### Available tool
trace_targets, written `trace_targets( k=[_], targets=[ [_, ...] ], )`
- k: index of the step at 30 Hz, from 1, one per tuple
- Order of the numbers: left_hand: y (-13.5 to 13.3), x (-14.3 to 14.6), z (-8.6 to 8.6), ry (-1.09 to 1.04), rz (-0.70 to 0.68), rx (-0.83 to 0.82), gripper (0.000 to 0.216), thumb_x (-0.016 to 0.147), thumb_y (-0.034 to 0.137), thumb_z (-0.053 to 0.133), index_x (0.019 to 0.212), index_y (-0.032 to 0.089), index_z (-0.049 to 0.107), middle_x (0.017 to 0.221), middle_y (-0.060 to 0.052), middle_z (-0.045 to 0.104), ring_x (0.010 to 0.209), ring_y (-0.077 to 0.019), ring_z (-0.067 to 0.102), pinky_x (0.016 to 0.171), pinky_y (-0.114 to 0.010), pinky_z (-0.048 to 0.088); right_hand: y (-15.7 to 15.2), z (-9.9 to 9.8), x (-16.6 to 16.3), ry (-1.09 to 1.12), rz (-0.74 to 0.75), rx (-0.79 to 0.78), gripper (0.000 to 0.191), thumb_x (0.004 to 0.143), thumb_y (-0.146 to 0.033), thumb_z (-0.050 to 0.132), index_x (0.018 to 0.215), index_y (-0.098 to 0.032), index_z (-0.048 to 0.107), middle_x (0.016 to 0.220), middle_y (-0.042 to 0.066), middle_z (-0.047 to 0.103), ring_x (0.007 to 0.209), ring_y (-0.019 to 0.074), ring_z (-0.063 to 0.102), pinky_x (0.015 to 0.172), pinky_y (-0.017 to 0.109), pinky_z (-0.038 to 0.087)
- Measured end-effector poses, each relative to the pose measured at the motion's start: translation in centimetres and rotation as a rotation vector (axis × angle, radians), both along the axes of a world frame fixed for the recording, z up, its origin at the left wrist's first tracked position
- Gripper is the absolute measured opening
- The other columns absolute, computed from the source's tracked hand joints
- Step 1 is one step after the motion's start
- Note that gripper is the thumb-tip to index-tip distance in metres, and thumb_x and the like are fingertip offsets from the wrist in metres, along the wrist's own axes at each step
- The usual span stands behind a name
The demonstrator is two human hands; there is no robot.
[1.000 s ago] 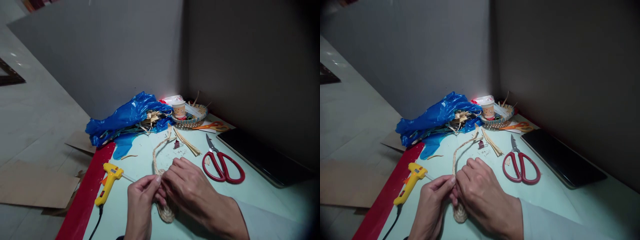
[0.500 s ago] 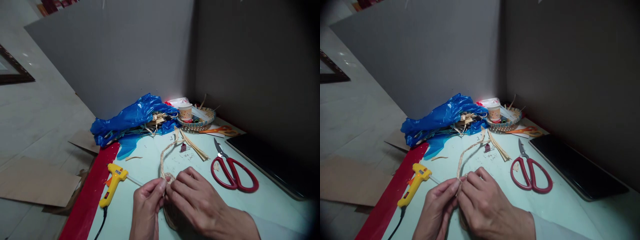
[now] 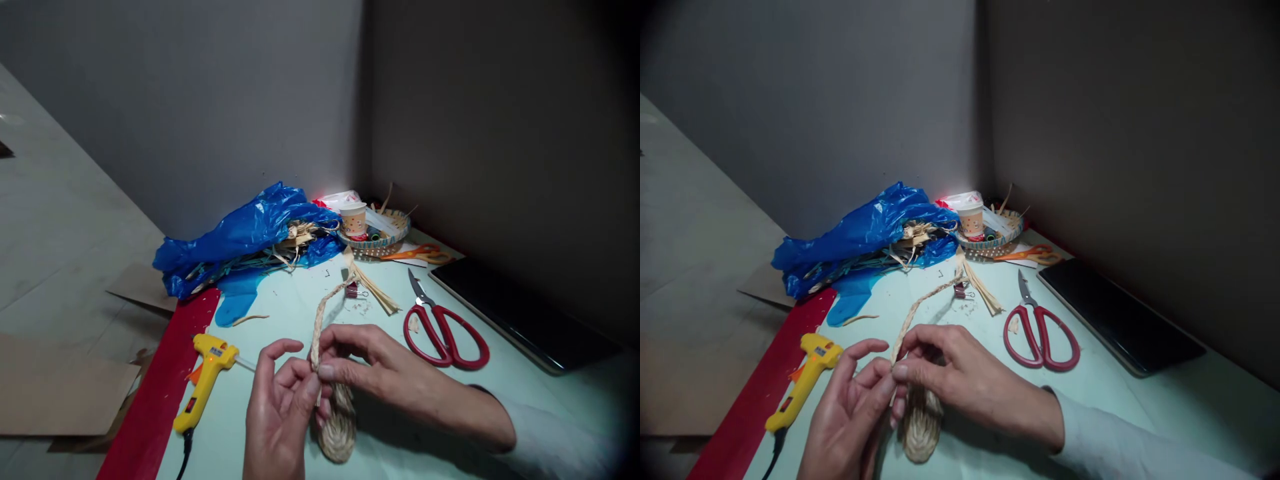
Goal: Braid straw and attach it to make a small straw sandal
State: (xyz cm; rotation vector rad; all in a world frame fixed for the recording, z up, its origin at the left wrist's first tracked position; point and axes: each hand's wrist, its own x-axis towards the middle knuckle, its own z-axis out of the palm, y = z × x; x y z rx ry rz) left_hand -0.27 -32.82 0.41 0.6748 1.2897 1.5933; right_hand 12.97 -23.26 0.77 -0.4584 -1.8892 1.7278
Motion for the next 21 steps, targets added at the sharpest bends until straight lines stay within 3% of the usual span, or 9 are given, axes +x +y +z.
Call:
trace_targets(
  k=[6, 10, 14, 21],
  targets=[
    [0.1, 0.3, -0.3, 0.128, 0.001, -0.01, 0.033, 0.074, 0.034, 0.079, 0.096, 0.021, 0.059, 0.067, 0.002, 0.066, 0.056, -0.0101, 0.059, 0.054, -0.018, 0.047, -0.1, -0.3, -0.2, 0.033, -0.04, -0.111, 0.021, 0.093, -0.037, 0.064, 0.087, -0.017, 0.063, 0.081, 0.0, 0.063, 0.075, 0.0138, 0.057, 0.068, 0.023, 0.043],
    [0.2, 0.6, 0.0, 0.229, 0.066, -0.092, 0.024, 0.071, 0.034, 0.081, 0.081, 0.017, 0.067, 0.057, 0.004, 0.063, 0.05, -0.0077, 0.056, 0.048, -0.015, 0.043, -0.4, -1.0, -0.3, 0.039, -0.08, -0.146, 0.02, 0.094, -0.036, 0.063, 0.09, -0.016, 0.061, 0.079, -0.001, 0.062, 0.073, 0.0135, 0.055, 0.065, 0.024, 0.042],
    [0.2, 0.5, 0.4, 0.243, 0.078, -0.134, 0.021, 0.07, 0.033, 0.08, 0.074, 0.014, 0.071, 0.051, 0.002, 0.062, 0.047, -0.0076, 0.054, 0.046, -0.014, 0.043, -0.7, -1.0, -0.3, 0.087, -0.023, -0.216, 0.022, 0.097, -0.038, 0.058, 0.09, -0.017, 0.057, 0.081, 0.0, 0.064, 0.075, 0.0137, 0.059, 0.067, 0.023, 0.044],
    [0.2, 0.6, 0.2, 0.256, 0.101, -0.096, 0.015, 0.07, 0.029, 0.078, 0.074, 0.015, 0.071, 0.051, 0.001, 0.064, 0.047, -0.0089, 0.056, 0.048, -0.015, 0.047, 0.2, -0.7, 0.0, 0.014, 0.007, -0.114, 0.02, 0.092, -0.035, 0.066, 0.091, -0.016, 0.061, 0.083, 0.0, 0.064, 0.076, 0.0143, 0.059, 0.068, 0.023, 0.043]
  ],
)
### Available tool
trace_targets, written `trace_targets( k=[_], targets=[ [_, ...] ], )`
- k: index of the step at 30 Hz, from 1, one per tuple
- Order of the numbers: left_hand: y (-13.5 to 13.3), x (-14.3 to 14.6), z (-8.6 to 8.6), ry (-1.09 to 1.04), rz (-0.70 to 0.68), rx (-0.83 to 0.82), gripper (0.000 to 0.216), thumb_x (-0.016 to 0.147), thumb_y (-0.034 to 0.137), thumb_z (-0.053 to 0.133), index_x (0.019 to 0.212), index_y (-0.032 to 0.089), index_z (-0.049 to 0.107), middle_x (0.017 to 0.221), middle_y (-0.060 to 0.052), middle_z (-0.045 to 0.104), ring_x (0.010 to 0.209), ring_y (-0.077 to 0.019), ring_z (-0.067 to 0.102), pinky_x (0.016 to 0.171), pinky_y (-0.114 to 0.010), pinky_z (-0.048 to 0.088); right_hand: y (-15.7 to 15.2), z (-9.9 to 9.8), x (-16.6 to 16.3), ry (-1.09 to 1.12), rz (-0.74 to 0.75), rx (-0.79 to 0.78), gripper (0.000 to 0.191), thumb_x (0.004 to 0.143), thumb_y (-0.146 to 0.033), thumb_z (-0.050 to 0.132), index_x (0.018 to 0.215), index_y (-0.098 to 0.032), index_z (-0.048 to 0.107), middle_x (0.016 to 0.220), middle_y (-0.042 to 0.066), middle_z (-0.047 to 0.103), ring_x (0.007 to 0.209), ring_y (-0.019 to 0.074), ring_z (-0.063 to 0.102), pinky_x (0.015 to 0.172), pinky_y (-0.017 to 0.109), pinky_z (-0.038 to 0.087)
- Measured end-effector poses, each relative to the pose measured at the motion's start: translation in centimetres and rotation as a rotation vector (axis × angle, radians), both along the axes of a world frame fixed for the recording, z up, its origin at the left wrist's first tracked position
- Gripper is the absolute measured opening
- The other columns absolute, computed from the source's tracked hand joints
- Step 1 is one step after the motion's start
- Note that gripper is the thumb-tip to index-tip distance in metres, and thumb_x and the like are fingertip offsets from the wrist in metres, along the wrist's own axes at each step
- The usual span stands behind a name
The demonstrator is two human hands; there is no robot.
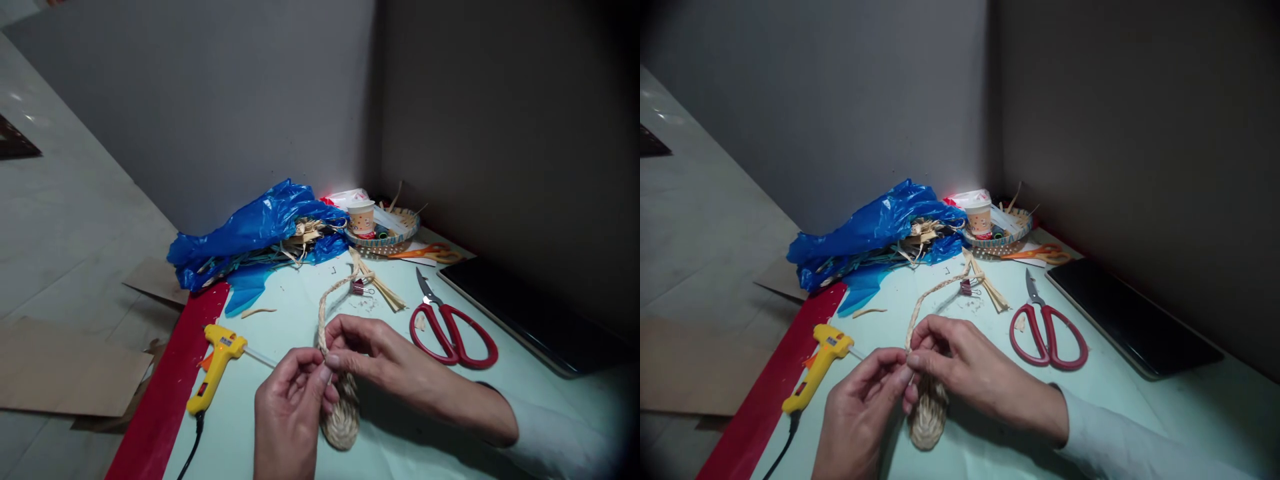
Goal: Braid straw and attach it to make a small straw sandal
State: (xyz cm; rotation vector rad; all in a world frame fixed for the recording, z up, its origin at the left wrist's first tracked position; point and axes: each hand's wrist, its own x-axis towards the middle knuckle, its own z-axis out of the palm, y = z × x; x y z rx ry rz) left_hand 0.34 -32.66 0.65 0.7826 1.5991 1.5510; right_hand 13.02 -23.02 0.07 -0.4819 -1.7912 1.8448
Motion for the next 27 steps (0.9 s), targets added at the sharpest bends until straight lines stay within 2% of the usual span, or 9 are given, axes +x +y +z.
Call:
trace_targets(
  k=[6, 11, 15, 18, 21, 27],
  targets=[
    [-0.05, 0.29, -0.1, 0.042, 0.043, -0.004, 0.012, 0.071, 0.025, 0.078, 0.075, 0.016, 0.071, 0.053, 0.003, 0.065, 0.048, -0.0091, 0.058, 0.049, -0.015, 0.049, -0.11, -0.47, -0.27, -0.007, -0.052, -0.018, 0.022, 0.09, -0.037, 0.069, 0.092, -0.016, 0.062, 0.076, -0.002, 0.06, 0.07, 0.0123, 0.054, 0.062, 0.022, 0.04],
    [-0.13, 0.31, -0.13, 0.029, 0.043, -0.017, 0.015, 0.072, 0.028, 0.076, 0.074, 0.016, 0.067, 0.049, 0.003, 0.063, 0.044, -0.01, 0.059, 0.046, -0.016, 0.049, 0.01, -0.52, -0.35, -0.014, -0.014, -0.047, 0.027, 0.088, -0.041, 0.07, 0.091, -0.015, 0.062, 0.077, -0.001, 0.06, 0.07, 0.0135, 0.055, 0.062, 0.023, 0.041],
    [-0.16, 0.24, -0.13, 0.056, 0.051, -0.031, 0.011, 0.072, 0.025, 0.075, 0.074, 0.017, 0.067, 0.051, 0.002, 0.066, 0.048, -0.0114, 0.062, 0.049, -0.017, 0.051, 0.16, -0.67, -0.26, -0.041, -0.003, -0.014, 0.029, 0.09, -0.043, 0.067, 0.089, -0.015, 0.062, 0.077, 0.0, 0.062, 0.069, 0.0139, 0.054, 0.06, 0.023, 0.04],
    [-0.2, 0.0, -0.2, 0.211, 0.058, -0.028, 0.009, 0.074, 0.026, 0.074, 0.074, 0.019, 0.069, 0.065, 0.001, 0.069, 0.051, -0.0118, 0.063, 0.053, -0.019, 0.053, -0.05, -0.81, -0.18, -0.068, -0.025, 0.025, 0.026, 0.093, -0.041, 0.063, 0.09, -0.015, 0.061, 0.08, 0.001, 0.063, 0.07, 0.0142, 0.055, 0.061, 0.024, 0.041],
    [-0.3, -0.34, -0.4, 0.44, 0.048, 0.022, 0.009, 0.078, 0.027, 0.072, 0.07, 0.022, 0.07, 0.073, 0.001, 0.065, 0.06, -0.0137, 0.062, 0.055, -0.02, 0.05, -0.32, -0.94, -0.17, -0.087, -0.08, 0.078, 0.021, 0.092, -0.036, 0.064, 0.089, -0.016, 0.06, 0.076, -0.001, 0.061, 0.066, 0.0125, 0.052, 0.056, 0.022, 0.038],
    [-0.48, -0.5, -0.78, 0.533, 0.06, 0.046, 0.011, 0.082, 0.027, 0.069, 0.072, 0.023, 0.067, 0.07, 0.001, 0.063, 0.063, -0.0158, 0.059, 0.061, -0.024, 0.045, -0.71, -0.66, -0.33, -0.118, -0.192, 0.176, 0.01, 0.088, -0.023, 0.064, 0.082, -0.016, 0.06, 0.067, -0.004, 0.056, 0.059, 0.0109, 0.048, 0.052, 0.021, 0.035]
  ],
)
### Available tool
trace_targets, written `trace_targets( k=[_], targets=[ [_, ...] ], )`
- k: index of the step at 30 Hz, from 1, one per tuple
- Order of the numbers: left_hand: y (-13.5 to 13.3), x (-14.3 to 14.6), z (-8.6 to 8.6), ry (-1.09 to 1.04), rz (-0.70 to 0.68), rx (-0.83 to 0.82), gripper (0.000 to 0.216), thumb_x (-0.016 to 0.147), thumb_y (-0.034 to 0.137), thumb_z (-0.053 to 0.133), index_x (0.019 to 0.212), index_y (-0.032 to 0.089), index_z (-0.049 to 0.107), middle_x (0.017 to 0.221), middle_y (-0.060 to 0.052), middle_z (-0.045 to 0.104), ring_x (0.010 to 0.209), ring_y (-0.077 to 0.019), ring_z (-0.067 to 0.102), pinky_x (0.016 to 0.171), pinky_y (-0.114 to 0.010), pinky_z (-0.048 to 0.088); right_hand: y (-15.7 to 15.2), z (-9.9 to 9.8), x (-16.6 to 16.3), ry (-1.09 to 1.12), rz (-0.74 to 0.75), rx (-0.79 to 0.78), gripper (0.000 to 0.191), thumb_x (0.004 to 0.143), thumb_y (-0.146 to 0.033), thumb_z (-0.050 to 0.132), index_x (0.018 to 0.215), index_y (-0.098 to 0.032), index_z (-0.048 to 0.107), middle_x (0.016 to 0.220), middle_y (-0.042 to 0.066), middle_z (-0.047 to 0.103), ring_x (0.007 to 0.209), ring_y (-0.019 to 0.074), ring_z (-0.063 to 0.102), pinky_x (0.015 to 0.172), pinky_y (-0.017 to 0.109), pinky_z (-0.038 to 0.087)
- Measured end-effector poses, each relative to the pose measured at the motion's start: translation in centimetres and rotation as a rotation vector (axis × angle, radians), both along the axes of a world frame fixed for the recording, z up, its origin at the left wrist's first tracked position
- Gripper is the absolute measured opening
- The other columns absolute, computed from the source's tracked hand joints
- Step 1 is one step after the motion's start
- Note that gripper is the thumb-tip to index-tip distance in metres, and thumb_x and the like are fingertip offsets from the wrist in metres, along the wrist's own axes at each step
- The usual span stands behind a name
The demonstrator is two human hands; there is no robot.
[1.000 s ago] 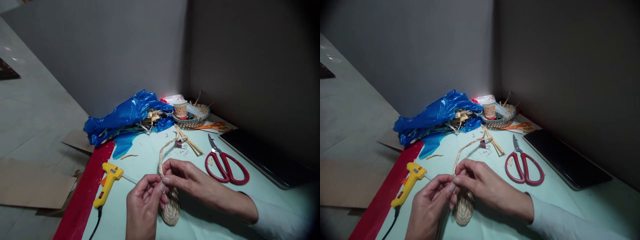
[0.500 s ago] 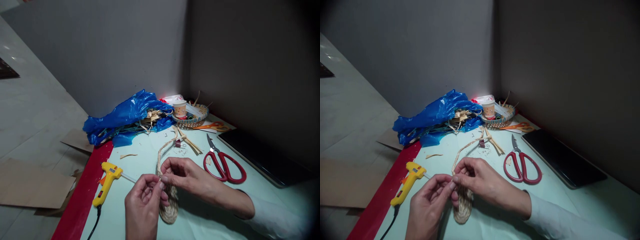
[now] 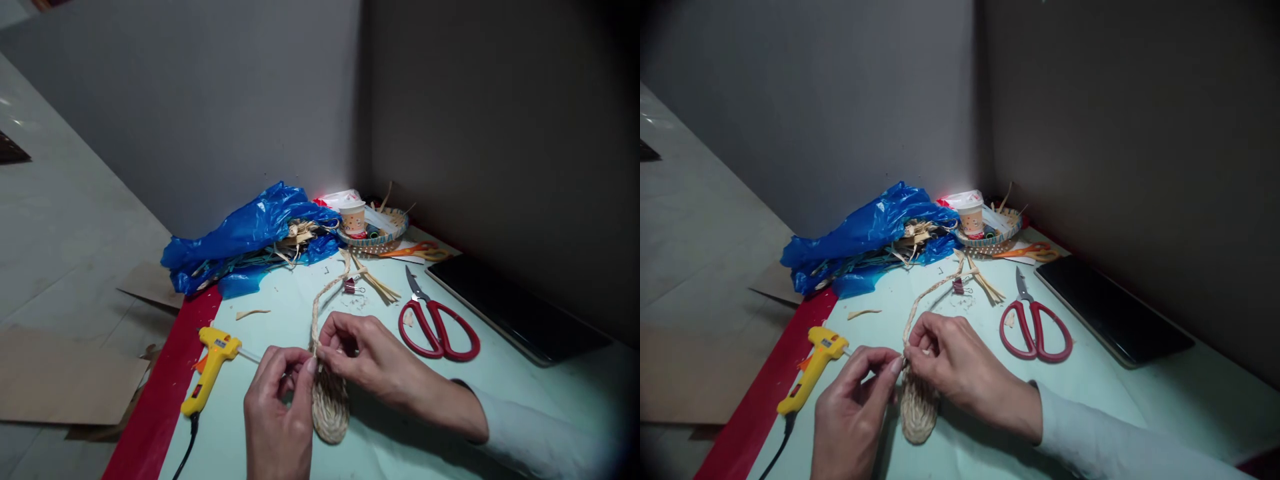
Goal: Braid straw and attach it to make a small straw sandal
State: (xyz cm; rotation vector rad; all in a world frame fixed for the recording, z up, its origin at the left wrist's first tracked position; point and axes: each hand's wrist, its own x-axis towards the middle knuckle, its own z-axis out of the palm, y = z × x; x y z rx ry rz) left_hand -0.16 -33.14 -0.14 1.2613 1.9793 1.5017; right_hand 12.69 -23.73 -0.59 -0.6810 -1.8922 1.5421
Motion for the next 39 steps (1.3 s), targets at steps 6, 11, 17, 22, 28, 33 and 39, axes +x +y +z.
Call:
trace_targets(
  k=[6, 11, 17, 22, 28, 33, 39],
  targets=[
    [0.0, 1.2, -0.8, 0.304, 0.067, 0.238, 0.013, 0.08, 0.012, 0.069, 0.074, 0.024, 0.07, 0.066, 0.002, 0.057, 0.058, -0.0149, 0.054, 0.061, -0.025, 0.044, -0.4, 0.3, -0.2, 0.039, -0.061, -0.071, 0.01, 0.083, -0.021, 0.066, 0.076, -0.016, 0.06, 0.067, -0.001, 0.058, 0.062, 0.0126, 0.051, 0.055, 0.022, 0.037],
    [-0.1, 2.3, -2.9, 0.552, 0.155, 0.399, 0.019, 0.08, 0.007, 0.067, 0.086, 0.022, 0.078, 0.064, -0.002, 0.058, 0.055, -0.0163, 0.053, 0.056, -0.026, 0.041, -0.4, -0.4, -0.4, 0.1, -0.043, -0.219, 0.013, 0.084, -0.026, 0.064, 0.077, -0.015, 0.061, 0.068, 0.001, 0.063, 0.063, 0.0138, 0.055, 0.056, 0.023, 0.041],
    [-0.2, 2.2, -3.6, 0.55, 0.072, 0.402, 0.027, 0.083, 0.005, 0.062, 0.095, 0.021, 0.081, 0.07, -0.006, 0.064, 0.063, -0.0186, 0.059, 0.065, -0.027, 0.046, 0.2, -0.7, -0.4, 0.102, -0.037, -0.276, 0.01, 0.082, -0.022, 0.065, 0.078, -0.014, 0.061, 0.065, -0.001, 0.061, 0.057, 0.011, 0.051, 0.051, 0.02, 0.035],
    [0.1, 0.6, -0.6, 0.104, -0.061, 0.215, 0.013, 0.083, 0.016, 0.068, 0.083, 0.024, 0.079, 0.078, -0.004, 0.067, 0.067, -0.0172, 0.063, 0.063, -0.025, 0.049, 0.1, -0.4, -0.1, 0.081, -0.015, -0.233, 0.012, 0.084, -0.025, 0.067, 0.084, -0.014, 0.061, 0.067, -0.002, 0.056, 0.059, 0.0104, 0.049, 0.052, 0.02, 0.036],
    [0.8, -0.5, 0.8, -0.513, -0.288, -0.176, 0.025, 0.083, 0.038, 0.069, 0.095, 0.016, 0.069, 0.061, 0.0, 0.066, 0.058, -0.0153, 0.06, 0.06, -0.025, 0.05, -0.5, 0.0, 0.0, 0.09, 0.137, -0.179, 0.015, 0.099, -0.03, 0.046, 0.095, -0.018, 0.054, 0.071, 0.001, 0.065, 0.067, 0.0163, 0.064, 0.061, 0.024, 0.049],
    [0.9, -0.7, 0.3, -0.417, -0.224, -0.191, 0.022, 0.078, 0.037, 0.073, 0.082, 0.016, 0.068, 0.05, 0.004, 0.056, 0.048, -0.0118, 0.05, 0.049, -0.021, 0.043, -0.7, 0.7, 0.8, -0.022, 0.088, 0.036, 0.014, 0.1, -0.028, 0.046, 0.094, -0.02, 0.055, 0.08, 0.002, 0.066, 0.071, 0.016, 0.061, 0.063, 0.024, 0.043],
    [0.3, -0.3, 0.4, -0.159, -0.04, -0.121, 0.014, 0.076, 0.03, 0.073, 0.067, 0.02, 0.069, 0.064, 0.001, 0.062, 0.062, -0.0149, 0.053, 0.058, -0.022, 0.041, -1.2, 0.9, 1.1, -0.257, 0.0, 0.448, 0.009, 0.099, -0.019, 0.046, 0.095, -0.018, 0.054, 0.084, 0.003, 0.063, 0.073, 0.0168, 0.054, 0.064, 0.027, 0.039]
  ],
)
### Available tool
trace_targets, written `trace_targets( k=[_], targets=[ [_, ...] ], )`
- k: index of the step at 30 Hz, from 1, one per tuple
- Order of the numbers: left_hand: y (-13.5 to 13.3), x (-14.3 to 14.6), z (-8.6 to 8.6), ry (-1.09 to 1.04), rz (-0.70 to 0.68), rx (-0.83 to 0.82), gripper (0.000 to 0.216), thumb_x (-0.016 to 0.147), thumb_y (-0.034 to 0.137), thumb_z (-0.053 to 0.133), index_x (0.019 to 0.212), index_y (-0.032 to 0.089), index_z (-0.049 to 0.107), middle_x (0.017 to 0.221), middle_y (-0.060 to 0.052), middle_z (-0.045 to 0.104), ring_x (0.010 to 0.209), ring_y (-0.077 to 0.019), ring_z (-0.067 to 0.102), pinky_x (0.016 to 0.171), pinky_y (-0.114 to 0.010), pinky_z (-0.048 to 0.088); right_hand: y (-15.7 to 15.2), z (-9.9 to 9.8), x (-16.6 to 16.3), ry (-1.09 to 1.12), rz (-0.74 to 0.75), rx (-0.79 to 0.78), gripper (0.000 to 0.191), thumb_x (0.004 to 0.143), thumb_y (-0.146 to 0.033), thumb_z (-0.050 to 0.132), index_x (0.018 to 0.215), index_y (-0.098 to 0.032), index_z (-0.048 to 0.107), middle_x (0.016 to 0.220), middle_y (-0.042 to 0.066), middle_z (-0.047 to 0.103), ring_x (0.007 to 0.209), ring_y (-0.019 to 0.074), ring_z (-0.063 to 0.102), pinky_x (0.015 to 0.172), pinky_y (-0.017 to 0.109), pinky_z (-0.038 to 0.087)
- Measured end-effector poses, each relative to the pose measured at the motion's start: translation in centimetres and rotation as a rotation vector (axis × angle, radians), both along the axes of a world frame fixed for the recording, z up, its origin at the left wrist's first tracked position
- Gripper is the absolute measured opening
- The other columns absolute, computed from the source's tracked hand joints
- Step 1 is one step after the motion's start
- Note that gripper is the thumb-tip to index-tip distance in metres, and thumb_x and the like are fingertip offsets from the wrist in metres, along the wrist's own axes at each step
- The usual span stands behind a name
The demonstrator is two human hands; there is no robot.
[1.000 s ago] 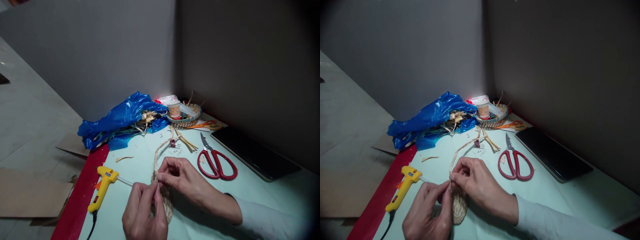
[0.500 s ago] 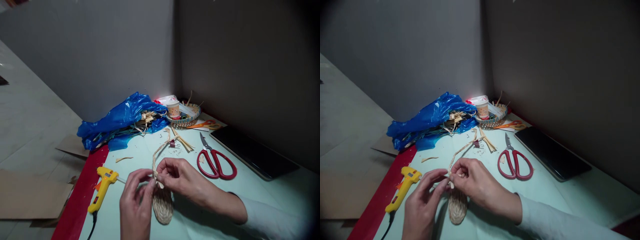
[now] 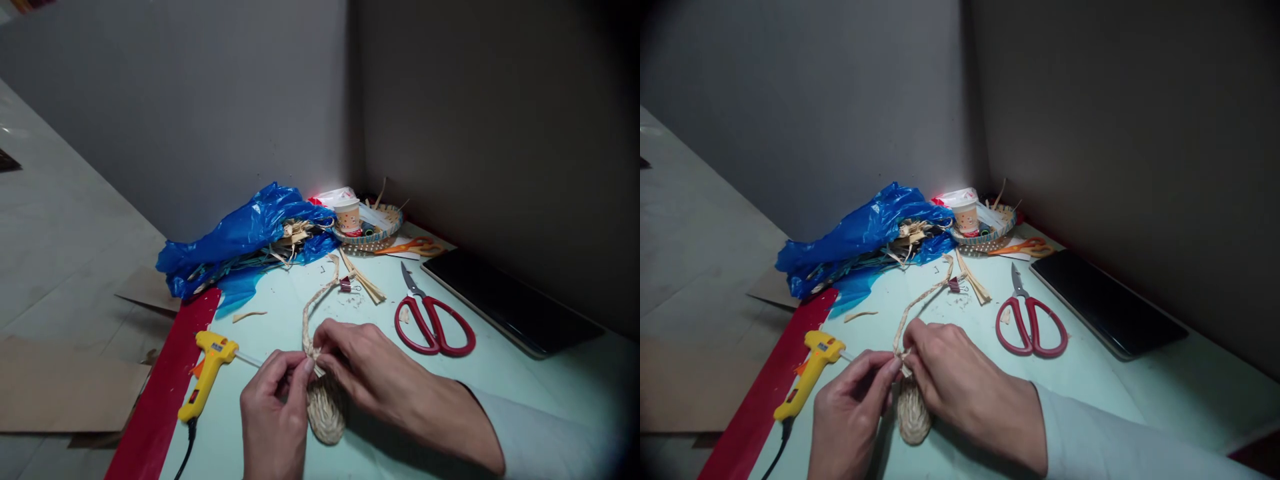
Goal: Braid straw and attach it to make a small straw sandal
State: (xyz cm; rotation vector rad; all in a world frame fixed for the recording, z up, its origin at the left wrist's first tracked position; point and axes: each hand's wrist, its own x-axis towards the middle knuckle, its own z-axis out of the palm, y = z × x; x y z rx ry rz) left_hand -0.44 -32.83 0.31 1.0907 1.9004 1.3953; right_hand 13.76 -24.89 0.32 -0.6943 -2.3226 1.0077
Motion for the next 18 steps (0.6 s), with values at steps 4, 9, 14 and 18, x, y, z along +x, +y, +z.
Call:
trace_targets(
  k=[4, 9, 14, 18],
  targets=[
    [0.1, 0.5, -0.3, 0.009, 0.028, -0.004, 0.015, 0.077, 0.03, 0.072, 0.068, 0.019, 0.067, 0.06, 0.001, 0.062, 0.056, -0.0135, 0.052, 0.055, -0.021, 0.04, -0.1, -0.5, -0.5, -0.039, -0.028, 0.203, 0.019, 0.098, -0.018, 0.048, 0.081, -0.017, 0.057, 0.074, 0.002, 0.059, 0.067, 0.0167, 0.049, 0.061, 0.029, 0.035],
    [0.4, 0.4, -0.7, -0.17, -0.023, -0.026, 0.022, 0.079, 0.034, 0.071, 0.067, 0.018, 0.061, 0.045, 0.008, 0.048, 0.041, -0.0078, 0.04, 0.042, -0.018, 0.03, -0.9, -1.6, -0.7, 0.009, -0.02, 0.469, 0.015, 0.094, -0.016, 0.049, 0.083, -0.014, 0.058, 0.079, 0.006, 0.059, 0.072, 0.0201, 0.045, 0.058, 0.034, 0.028],
    [0.4, -0.3, -1.2, -0.398, -0.084, -0.05, 0.023, 0.076, 0.037, 0.073, 0.073, 0.016, 0.066, 0.046, 0.005, 0.055, 0.043, -0.0104, 0.048, 0.045, -0.02, 0.039, -1.5, -2.2, -1.2, 0.105, -0.007, 0.736, 0.016, 0.089, -0.006, 0.052, 0.077, -0.009, 0.062, 0.073, 0.007, 0.056, 0.065, 0.02, 0.039, 0.054, 0.036, 0.023],
    [0.3, -0.6, -1.3, -0.496, -0.107, -0.021, 0.022, 0.073, 0.036, 0.078, 0.072, 0.015, 0.069, 0.06, 0.002, 0.062, 0.053, -0.0097, 0.052, 0.052, -0.018, 0.042, -1.7, -2.3, -1.4, 0.154, -0.018, 0.877, 0.024, 0.09, 0.001, 0.047, 0.077, -0.006, 0.066, 0.069, 0.009, 0.056, 0.065, 0.0216, 0.039, 0.055, 0.036, 0.025]
  ],
)
